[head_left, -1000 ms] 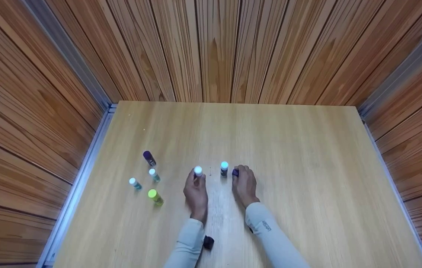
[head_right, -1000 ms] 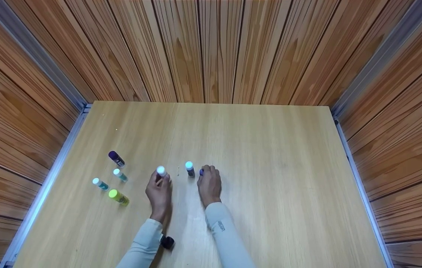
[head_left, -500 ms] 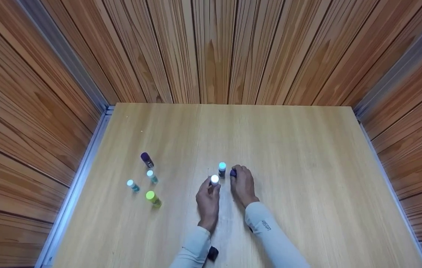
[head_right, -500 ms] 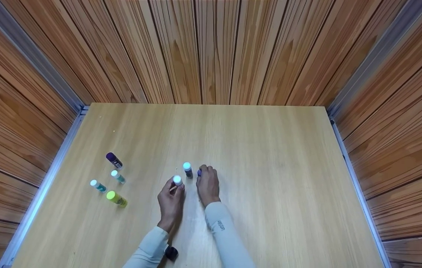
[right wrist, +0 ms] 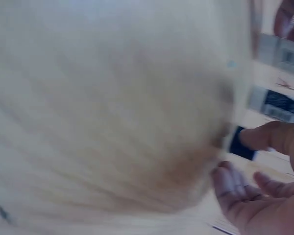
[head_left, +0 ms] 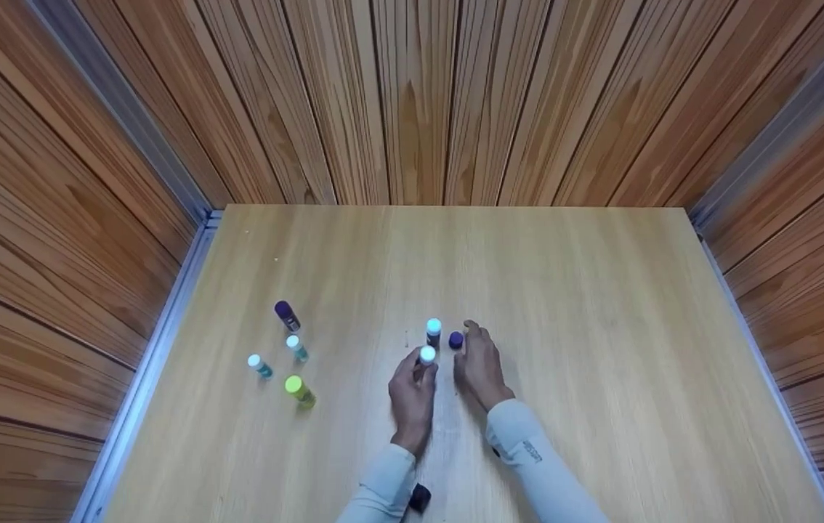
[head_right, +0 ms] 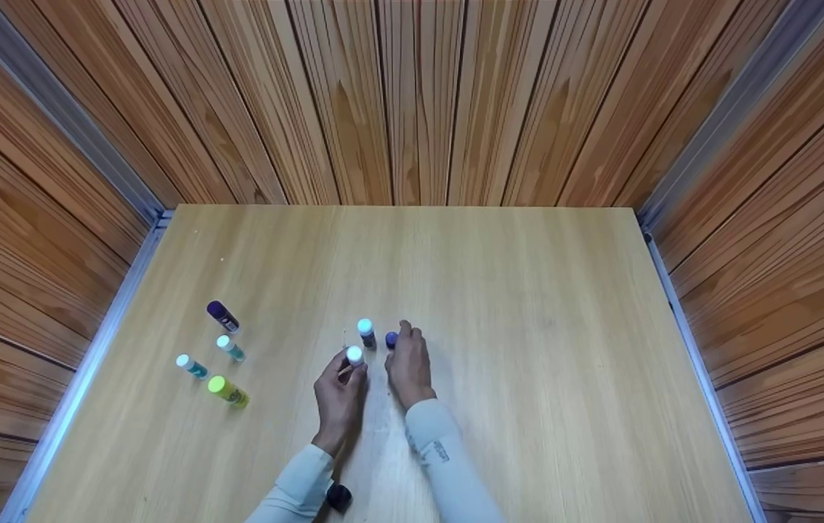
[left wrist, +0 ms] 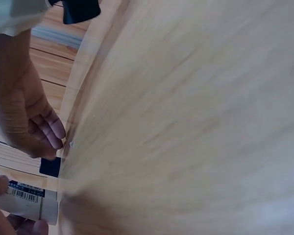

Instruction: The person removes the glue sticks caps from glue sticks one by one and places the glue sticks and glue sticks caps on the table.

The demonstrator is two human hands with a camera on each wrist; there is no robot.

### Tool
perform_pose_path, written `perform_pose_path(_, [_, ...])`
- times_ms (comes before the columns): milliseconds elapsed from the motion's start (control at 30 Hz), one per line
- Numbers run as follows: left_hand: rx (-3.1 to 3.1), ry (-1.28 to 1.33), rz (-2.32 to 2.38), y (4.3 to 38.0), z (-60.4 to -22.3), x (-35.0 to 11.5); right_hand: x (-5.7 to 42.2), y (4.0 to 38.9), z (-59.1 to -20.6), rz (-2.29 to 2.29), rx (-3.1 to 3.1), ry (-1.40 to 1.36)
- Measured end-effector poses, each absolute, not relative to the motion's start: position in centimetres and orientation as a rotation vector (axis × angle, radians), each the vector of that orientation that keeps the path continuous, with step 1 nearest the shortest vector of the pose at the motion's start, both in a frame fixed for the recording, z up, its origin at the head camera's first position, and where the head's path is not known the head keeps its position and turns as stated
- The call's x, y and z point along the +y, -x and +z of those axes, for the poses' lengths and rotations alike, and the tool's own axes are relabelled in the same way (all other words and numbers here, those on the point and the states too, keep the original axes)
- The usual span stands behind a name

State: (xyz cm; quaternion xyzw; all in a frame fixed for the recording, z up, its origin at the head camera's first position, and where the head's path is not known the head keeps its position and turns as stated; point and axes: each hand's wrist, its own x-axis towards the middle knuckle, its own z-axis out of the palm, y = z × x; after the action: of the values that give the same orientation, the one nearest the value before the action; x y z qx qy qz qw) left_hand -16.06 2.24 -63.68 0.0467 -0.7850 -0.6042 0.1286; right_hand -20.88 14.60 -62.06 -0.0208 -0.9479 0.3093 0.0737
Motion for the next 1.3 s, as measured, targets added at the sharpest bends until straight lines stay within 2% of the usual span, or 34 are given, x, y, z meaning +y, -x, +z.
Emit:
perform_pose_path(167, [-2.325, -0.130, -1.722, 16.0, -63.6, 2.5, 14.1, 19.6, -59.8, 0.941, -2.888, 0.176])
perform_pose_path(500, [-2.415, -0.081, -1.612, 16.1, -63.4, 2.4, 12.5, 17.2, -56.3, 1.166, -2.820, 0.098])
perform_pose_path(667, [-2.423, -0.004, -1.488, 15.9, -63.4, 2.5, 11.9, 16.6, -56.4, 1.152, -2.872, 0.044])
perform_pose_path(867, [-2.442, 0.081, -1.361, 15.7, -63.4, 2.4, 12.4, 16.4, -57.3, 0.981, -2.787, -0.149])
perform_pose_path(1100, [-2.457, 0.093, -1.469, 15.8, -63.2, 1.9, 13.2, 16.3, -57.4, 0.953, -2.738, -0.354])
perform_pose_path(1300, [-2.457, 0.103, -1.532, 15.8, -63.2, 1.7, 13.6, 16.0, -57.0, 1.057, -2.760, -0.355])
